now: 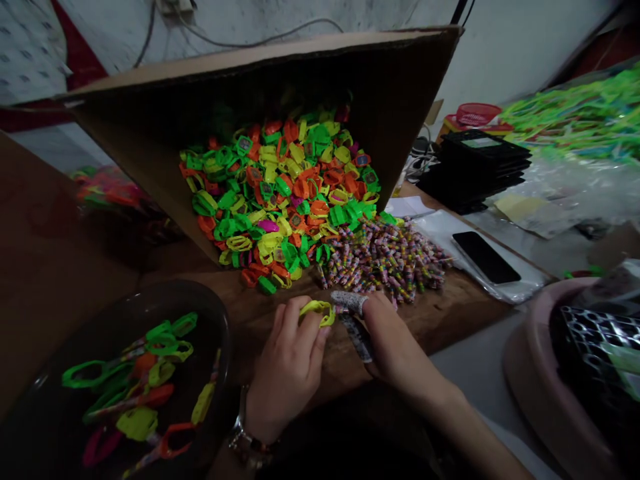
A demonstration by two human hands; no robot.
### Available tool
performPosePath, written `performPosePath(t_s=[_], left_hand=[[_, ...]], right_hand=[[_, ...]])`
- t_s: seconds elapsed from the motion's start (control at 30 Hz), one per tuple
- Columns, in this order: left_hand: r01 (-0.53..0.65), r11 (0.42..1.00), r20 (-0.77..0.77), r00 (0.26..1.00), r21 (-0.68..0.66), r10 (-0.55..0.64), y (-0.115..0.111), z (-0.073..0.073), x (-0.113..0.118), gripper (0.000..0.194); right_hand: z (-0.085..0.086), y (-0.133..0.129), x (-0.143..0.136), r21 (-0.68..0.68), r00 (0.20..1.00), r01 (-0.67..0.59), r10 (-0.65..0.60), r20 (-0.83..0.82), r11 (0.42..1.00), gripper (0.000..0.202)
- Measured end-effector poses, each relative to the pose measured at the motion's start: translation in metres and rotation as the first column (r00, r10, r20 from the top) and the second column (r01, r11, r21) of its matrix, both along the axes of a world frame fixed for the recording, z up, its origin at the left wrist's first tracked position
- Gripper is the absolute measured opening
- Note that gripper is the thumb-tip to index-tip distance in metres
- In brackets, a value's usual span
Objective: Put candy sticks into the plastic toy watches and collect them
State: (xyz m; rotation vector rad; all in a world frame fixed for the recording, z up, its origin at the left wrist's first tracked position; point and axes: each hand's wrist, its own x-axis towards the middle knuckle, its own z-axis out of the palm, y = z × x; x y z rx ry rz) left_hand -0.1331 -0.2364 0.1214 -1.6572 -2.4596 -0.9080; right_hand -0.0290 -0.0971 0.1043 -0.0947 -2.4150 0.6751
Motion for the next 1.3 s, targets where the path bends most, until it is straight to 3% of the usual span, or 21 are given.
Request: performPosePath(t_s=[0.1, 0.2, 0.33, 0.43, 0.53, 0.63, 0.7, 0.73, 0.8, 0.87, 0.9, 0.93, 0.97, 1.03, 1.1, 1.13, 1.23, 1.3], left_hand=[[0.006, 0.999, -0.024, 1.0, -0.031, -0.006, -0.001, 0.0, -0.001, 0.019], [0.029, 0.998, 0.001, 1.0, -0.061, -0.029, -0.003, -0.004, -0.002, 0.018], [0.069, 0.995, 0.186, 0.981, -0.074, -0.055, -0.009, -0.013, -0.001, 0.019], [0.075, 0.995, 0.346, 0.937, -0.059, -0.05, -0.016, -0.019, 0.003, 0.02], [0.068, 0.996, 0.381, 0.924, -0.066, -0.037, -0.028, -0.022, 0.008, 0.023], [-0.019, 0.992, 0.247, 0.968, -0.122, 0.049, -0.048, -0.019, 0.011, 0.022], [-0.23, 0.965, 0.026, 0.972, -0.125, 0.234, -0.066, -0.009, 0.008, 0.02], [-0.385, 0.916, -0.111, 0.921, -0.115, 0.373, -0.076, -0.002, 0.006, 0.022], [-0.681, 0.73, -0.347, 0.7, -0.063, 0.624, -0.093, 0.015, 0.0, 0.027], [-0.834, 0.551, -0.48, 0.486, -0.005, 0.731, -0.1, 0.028, -0.003, 0.033], [-0.847, 0.531, -0.516, 0.439, 0.035, 0.735, -0.097, 0.031, -0.003, 0.038], [-0.826, 0.556, -0.534, 0.432, 0.089, 0.727, -0.09, 0.03, -0.003, 0.044], [-0.784, 0.605, -0.534, 0.455, 0.141, 0.713, -0.079, 0.025, -0.002, 0.048], [-0.686, 0.704, -0.472, 0.567, 0.182, 0.675, -0.048, 0.003, -0.005, 0.046], [-0.666, 0.744, -0.247, 0.714, 0.051, 0.655, -0.013, -0.027, -0.017, 0.035], [-0.673, 0.74, -0.094, 0.737, -0.007, 0.669, 0.002, -0.044, -0.027, 0.032], [-0.755, 0.655, 0.043, 0.654, -0.017, 0.755, 0.028, -0.083, -0.065, 0.023], [-0.781, 0.625, 0.117, 0.621, 0.007, 0.775, 0.03, -0.097, -0.088, 0.019]], right_hand=[[0.001, -0.001, 0.002, 0.183, 0.999, -0.031, 0.025, 0.034, 0.983, 0.024], [0.001, -0.001, 0.001, 0.379, 0.998, -0.029, 0.008, 0.055, 0.925, 0.022], [-0.001, -0.002, -0.001, 0.533, 1.0, -0.001, -0.01, 0.017, 0.846, 0.025], [-0.006, -0.009, 0.002, 0.552, 0.997, -0.071, 0.062, 0.035, 0.831, 0.026], [-0.015, -0.023, 0.008, 0.501, 0.983, -0.183, 0.161, 0.087, 0.846, 0.027], [-0.024, -0.032, 0.002, 0.409, 0.963, -0.266, 0.256, 0.08, 0.873, 0.027], [-0.03, -0.027, -0.014, 0.365, 0.96, -0.278, 0.248, 0.129, 0.888, 0.019], [-0.033, -0.02, -0.024, 0.364, 0.961, -0.26, 0.204, 0.184, 0.895, 0.016], [-0.041, -0.001, -0.049, 0.4, 0.939, -0.18, 0.036, 0.341, 0.899, 0.028], [-0.051, 0.02, -0.071, 0.448, 0.884, -0.108, -0.121, 0.452, 0.888, 0.034], [-0.056, 0.029, -0.08, 0.46, 0.859, -0.091, -0.164, 0.484, 0.883, 0.032], [-0.061, 0.037, -0.086, 0.465, 0.845, -0.083, -0.185, 0.502, 0.882, 0.03], [-0.065, 0.042, -0.091, 0.466, 0.842, -0.086, -0.187, 0.507, 0.881, 0.028], [-0.073, 0.047, -0.097, 0.474, 0.842, -0.095, -0.183, 0.507, 0.876, 0.027], [-0.079, 0.047, -0.099, 0.486, 0.84, -0.111, -0.18, 0.513, 0.867, 0.029], [-0.081, 0.048, -0.1, 0.492, 0.836, -0.118, -0.181, 0.517, 0.863, 0.03], [-0.088, 0.05, -0.101, 0.506, 0.824, -0.123, -0.196, 0.531, 0.854, 0.032], [-0.091, 0.051, -0.102, 0.51, 0.818, -0.116, -0.209, 0.535, 0.852, 0.033]])
